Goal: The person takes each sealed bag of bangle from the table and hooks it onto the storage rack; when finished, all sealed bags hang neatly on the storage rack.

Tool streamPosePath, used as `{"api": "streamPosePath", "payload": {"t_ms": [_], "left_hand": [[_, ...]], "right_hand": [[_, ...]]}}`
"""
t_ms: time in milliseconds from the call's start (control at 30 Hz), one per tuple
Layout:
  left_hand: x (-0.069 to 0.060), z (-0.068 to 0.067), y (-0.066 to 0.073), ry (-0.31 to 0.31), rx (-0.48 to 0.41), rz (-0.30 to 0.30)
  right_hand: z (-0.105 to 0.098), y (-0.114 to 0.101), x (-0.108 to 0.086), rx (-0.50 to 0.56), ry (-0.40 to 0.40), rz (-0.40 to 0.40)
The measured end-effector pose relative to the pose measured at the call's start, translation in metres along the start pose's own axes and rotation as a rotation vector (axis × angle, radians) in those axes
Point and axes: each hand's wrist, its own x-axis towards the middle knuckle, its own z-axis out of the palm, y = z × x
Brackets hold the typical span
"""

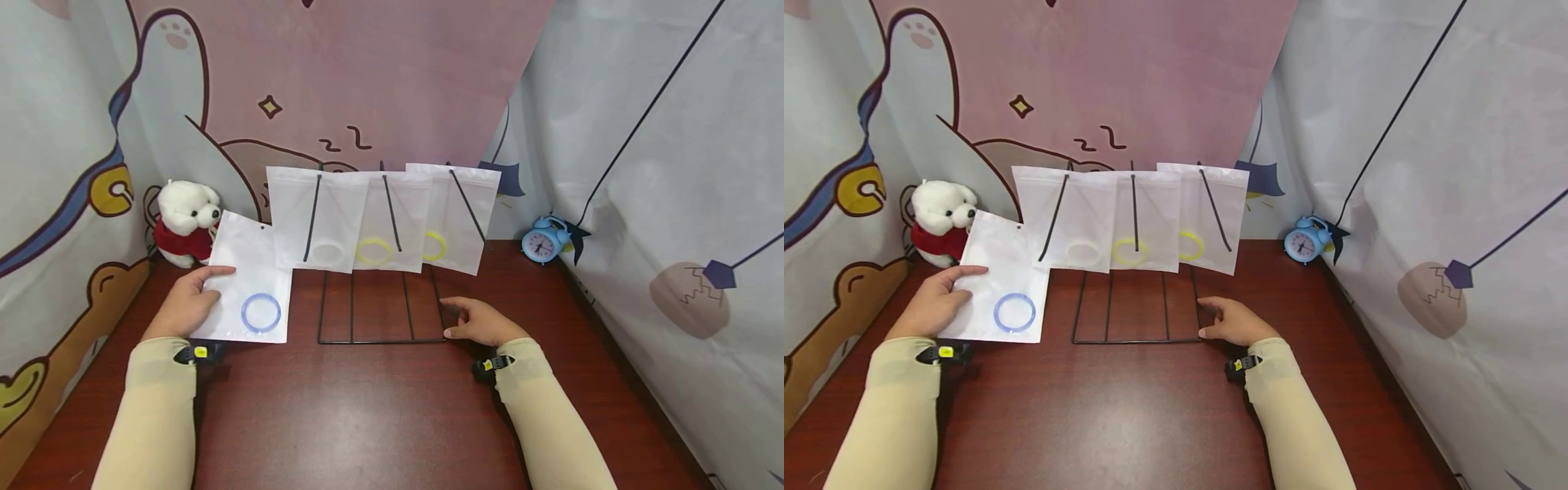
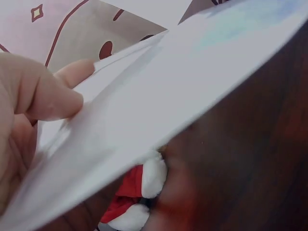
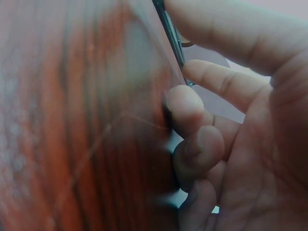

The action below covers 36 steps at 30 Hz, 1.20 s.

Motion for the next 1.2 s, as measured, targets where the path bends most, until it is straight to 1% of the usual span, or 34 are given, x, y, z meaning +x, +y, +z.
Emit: {"api": "streamPosePath", "payload": {"t_ms": [67,200,333,400,500,667,767,867,1000,1067,1200], "left_hand": [[-0.001,0.0,0.001,0.034,-0.001,-0.009],[-0.004,0.0,0.002,0.106,0.029,-0.014],[-0.006,-0.003,0.002,0.181,0.046,-0.018],[-0.007,-0.005,0.001,0.225,0.031,-0.022],[-0.008,-0.008,0.0,0.301,-0.015,-0.023],[-0.009,-0.011,-0.001,0.436,-0.078,0.004],[-0.009,-0.012,-0.001,0.477,-0.114,0.016],[-0.009,-0.013,-0.001,0.489,-0.156,0.016],[-0.009,-0.014,0.0,0.515,-0.238,0.006],[-0.009,-0.014,0.0,0.541,-0.31,0.0],[-0.009,-0.015,0.004,0.576,-0.581,0.003]], "right_hand": [[0.0,0.0,0.0,-0.002,0.001,0.002],[0.0,-0.001,0.0,-0.001,-0.002,0.008],[0.0,-0.002,0.0,0.001,-0.003,0.013],[0.0,-0.002,0.0,0.0,-0.002,0.014],[0.0,-0.002,0.0,0.003,-0.001,0.014],[0.0,-0.001,0.0,0.005,-0.001,0.008],[0.0,0.0,0.0,0.005,-0.003,0.005],[0.0,0.0,0.0,0.01,-0.001,0.007],[0.0,-0.001,0.0,0.014,-0.002,0.002],[0.0,-0.001,0.0,0.018,-0.003,0.001],[0.0,0.0,0.001,0.024,-0.004,0.005]]}}
